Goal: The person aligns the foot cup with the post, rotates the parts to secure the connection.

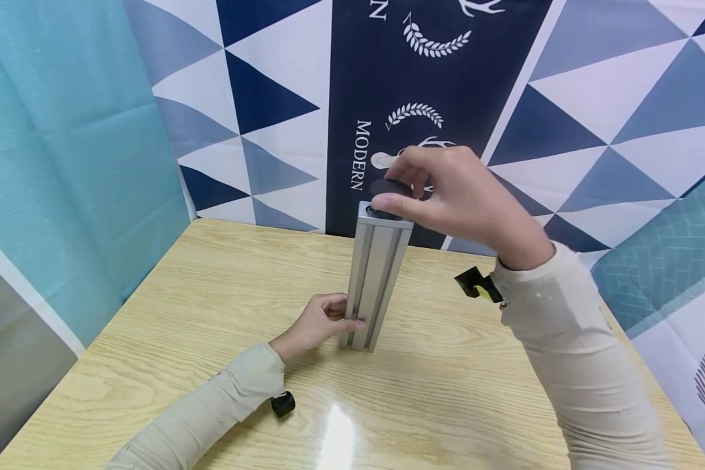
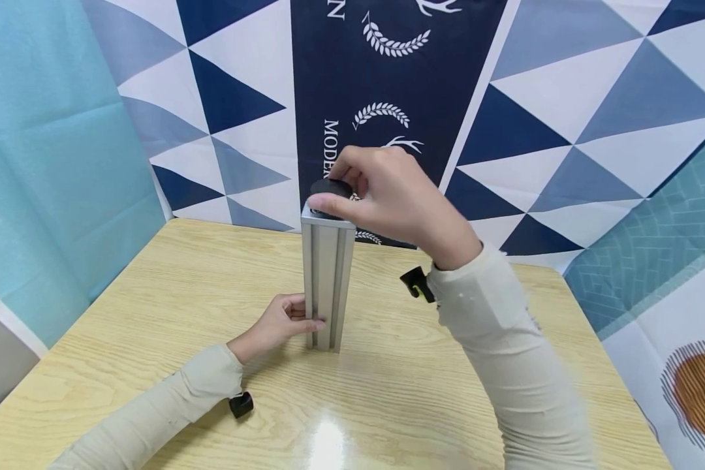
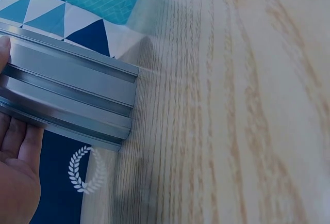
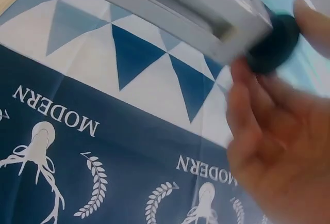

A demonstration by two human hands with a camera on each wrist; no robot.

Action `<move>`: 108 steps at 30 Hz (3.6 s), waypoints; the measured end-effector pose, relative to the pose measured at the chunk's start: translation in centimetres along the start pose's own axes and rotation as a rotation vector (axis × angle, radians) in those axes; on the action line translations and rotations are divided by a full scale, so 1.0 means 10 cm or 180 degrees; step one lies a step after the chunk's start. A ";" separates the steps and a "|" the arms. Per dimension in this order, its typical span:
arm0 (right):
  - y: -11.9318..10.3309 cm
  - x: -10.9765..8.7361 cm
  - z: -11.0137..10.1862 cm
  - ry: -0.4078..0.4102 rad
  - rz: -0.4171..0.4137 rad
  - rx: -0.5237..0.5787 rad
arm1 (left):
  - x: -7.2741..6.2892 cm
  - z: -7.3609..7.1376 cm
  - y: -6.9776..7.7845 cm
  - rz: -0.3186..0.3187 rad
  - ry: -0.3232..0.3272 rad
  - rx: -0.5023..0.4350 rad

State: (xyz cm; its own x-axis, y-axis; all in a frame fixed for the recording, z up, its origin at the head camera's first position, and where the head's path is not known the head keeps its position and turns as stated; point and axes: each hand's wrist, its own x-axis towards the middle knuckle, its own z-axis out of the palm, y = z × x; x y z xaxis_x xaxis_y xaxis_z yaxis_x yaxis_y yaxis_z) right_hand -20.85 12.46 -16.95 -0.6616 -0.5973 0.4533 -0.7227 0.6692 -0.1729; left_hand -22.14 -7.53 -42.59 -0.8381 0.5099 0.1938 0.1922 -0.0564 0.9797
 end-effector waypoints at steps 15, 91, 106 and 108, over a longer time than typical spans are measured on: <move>-0.05 -0.05 0.08 0.0213 0.0154 -0.0119 | 0.01 -0.01 -0.06 0.0009 -0.0010 0.0001; -0.15 -0.02 -0.06 -0.0083 0.0652 -0.0319 | 0.07 -0.02 -0.18 0.0000 0.0021 0.0032; -0.13 -0.05 -0.15 -0.0411 0.0226 -0.0147 | 0.05 -0.01 -0.14 -0.0081 0.0045 -0.0007; -0.06 -0.04 -0.22 -0.0737 -0.0174 0.0105 | 0.03 0.00 -0.08 -0.0087 0.0043 -0.0001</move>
State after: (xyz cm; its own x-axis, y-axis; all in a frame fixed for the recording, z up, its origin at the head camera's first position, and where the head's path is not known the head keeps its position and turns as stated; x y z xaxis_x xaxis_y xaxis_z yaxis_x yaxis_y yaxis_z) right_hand -19.68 13.27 -15.14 -0.6468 -0.7202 0.2508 -0.7623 0.6206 -0.1838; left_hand -22.55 -7.31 -43.35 -0.8499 0.4997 0.1675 0.1689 -0.0428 0.9847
